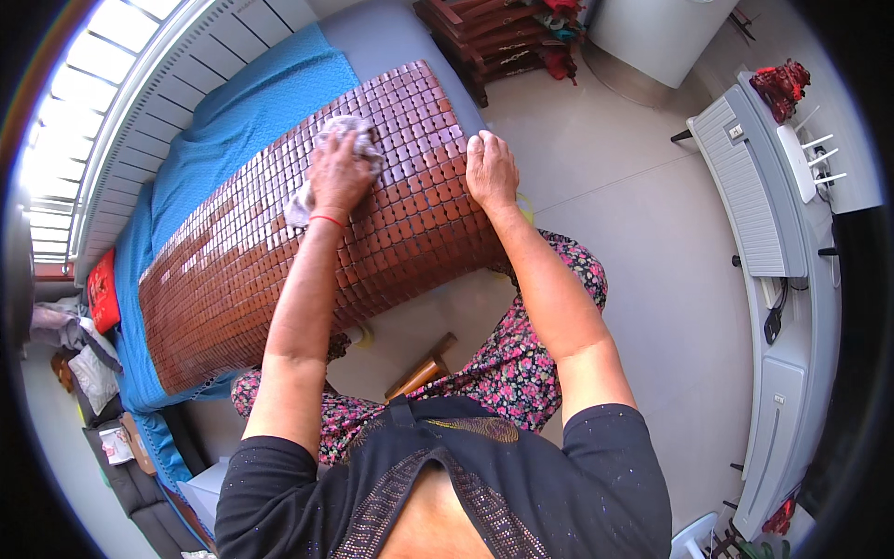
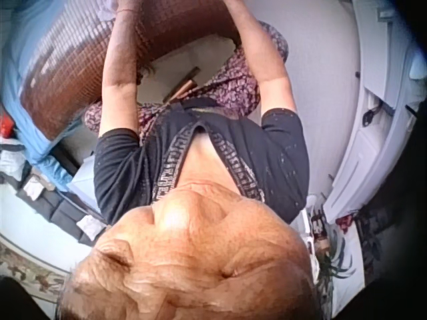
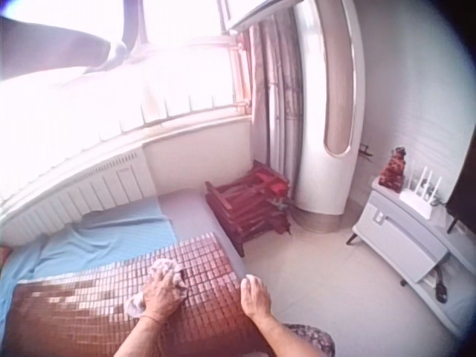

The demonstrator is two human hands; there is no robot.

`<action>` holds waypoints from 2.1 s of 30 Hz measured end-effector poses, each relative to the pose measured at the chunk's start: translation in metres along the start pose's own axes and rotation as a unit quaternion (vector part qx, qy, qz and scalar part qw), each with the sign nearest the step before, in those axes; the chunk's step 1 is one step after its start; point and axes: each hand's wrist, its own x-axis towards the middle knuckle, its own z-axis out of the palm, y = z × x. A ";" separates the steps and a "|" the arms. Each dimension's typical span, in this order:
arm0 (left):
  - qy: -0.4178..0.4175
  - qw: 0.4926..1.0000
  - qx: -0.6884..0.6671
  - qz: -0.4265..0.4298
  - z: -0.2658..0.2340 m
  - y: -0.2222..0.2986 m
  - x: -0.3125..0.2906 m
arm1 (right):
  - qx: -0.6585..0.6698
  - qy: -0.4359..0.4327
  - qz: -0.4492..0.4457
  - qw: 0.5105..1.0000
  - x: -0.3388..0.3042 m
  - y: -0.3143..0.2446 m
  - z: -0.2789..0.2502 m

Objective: The person wipes a brown bamboo-style mat with a white cloth, moving across its surface and handling its edges.

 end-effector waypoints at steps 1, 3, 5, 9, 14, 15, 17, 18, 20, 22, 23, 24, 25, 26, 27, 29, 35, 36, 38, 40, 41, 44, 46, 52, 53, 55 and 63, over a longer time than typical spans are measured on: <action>-0.005 1.000 -0.002 -0.015 0.000 -0.013 0.003 | 0.022 -0.017 0.028 0.999 0.003 0.004 -0.002; 0.005 0.998 0.028 -0.056 -0.001 -0.052 0.002 | 0.059 -0.029 0.042 0.997 0.008 0.010 -0.001; 0.041 0.995 0.050 -0.080 0.007 -0.099 -0.012 | 0.053 -0.042 0.054 0.996 0.011 0.009 -0.004; 0.054 0.987 0.080 -0.132 0.000 -0.174 -0.071 | 0.057 0.019 0.049 0.997 0.017 0.003 -0.012; 0.068 0.976 0.083 -0.189 -0.016 -0.189 -0.146 | 0.200 -0.034 0.132 0.970 0.017 0.007 -0.027; 0.071 0.974 0.087 -0.195 -0.016 -0.188 -0.161 | 0.272 -0.066 0.183 0.942 0.005 -0.018 -0.042; 0.087 0.973 0.096 -0.190 -0.015 -0.183 -0.184 | 0.291 -0.079 0.206 0.931 -0.010 -0.017 -0.049; 0.086 0.974 0.088 -0.193 -0.014 -0.178 -0.192 | 0.314 -0.088 0.231 0.917 -0.016 -0.016 -0.054; 0.086 0.972 0.102 -0.194 -0.015 -0.166 -0.210 | 0.302 -0.114 0.234 0.917 -0.031 -0.008 -0.065; 0.105 0.970 0.120 -0.186 -0.008 -0.138 -0.220 | 0.287 -0.167 0.247 0.910 -0.048 0.006 -0.074; 0.099 0.973 0.111 -0.178 -0.009 -0.120 -0.222 | 0.278 -0.151 0.272 0.909 -0.059 0.008 -0.074; 0.097 0.975 0.104 -0.170 -0.011 -0.103 -0.222 | 0.245 -0.141 0.281 0.917 -0.067 0.009 -0.072; 0.115 0.980 0.091 -0.136 -0.009 -0.089 -0.223 | 0.245 -0.165 0.331 0.896 -0.076 0.011 -0.071; 0.154 0.981 0.078 -0.082 0.000 -0.079 -0.221 | 0.246 -0.187 0.378 0.873 -0.082 0.005 -0.072; 0.150 0.987 0.034 -0.039 0.004 -0.064 -0.214 | 0.244 -0.209 0.354 0.878 -0.088 0.018 -0.066; 0.150 0.988 -0.014 0.037 0.010 -0.034 -0.199 | 0.286 -0.236 0.246 0.895 -0.088 0.034 -0.060; 0.082 0.986 -0.044 0.138 -0.002 0.019 -0.135 | 0.462 -0.316 0.288 0.777 -0.083 -0.008 -0.081; 0.058 0.987 -0.032 0.149 -0.009 0.020 -0.124 | 0.479 -0.325 0.287 0.763 -0.082 -0.009 -0.085; -0.012 0.990 0.003 0.139 -0.017 0.008 -0.105 | 0.468 -0.332 0.284 0.768 -0.077 -0.007 -0.090; 0.012 0.995 0.029 0.095 -0.013 -0.027 -0.094 | 0.409 -0.365 0.254 0.797 -0.075 0.000 -0.091; 0.015 0.999 0.004 0.043 -0.009 -0.052 -0.094 | 0.386 -0.343 0.248 0.820 -0.078 -0.002 -0.089; 0.097 0.995 0.025 -0.030 0.000 -0.127 -0.114 | 0.242 -0.369 0.199 0.875 -0.075 -0.010 -0.086; 0.114 0.989 0.077 -0.054 -0.003 -0.120 -0.139 | 0.230 -0.337 0.184 0.894 -0.079 -0.006 -0.084; 0.144 0.983 -0.001 0.112 0.007 -0.039 -0.173 | 0.156 -0.287 0.140 0.935 -0.077 -0.013 -0.082; 0.132 0.981 -0.021 0.140 0.009 -0.015 -0.175 | 0.145 -0.289 0.137 0.936 -0.077 -0.011 -0.081; 0.120 0.974 -0.034 0.187 0.015 0.034 -0.174 | 0.192 -0.278 0.135 0.931 -0.076 0.002 -0.074; 0.127 0.960 -0.088 0.235 0.018 0.115 -0.088 | 0.393 -0.282 0.142 0.864 -0.070 0.016 -0.057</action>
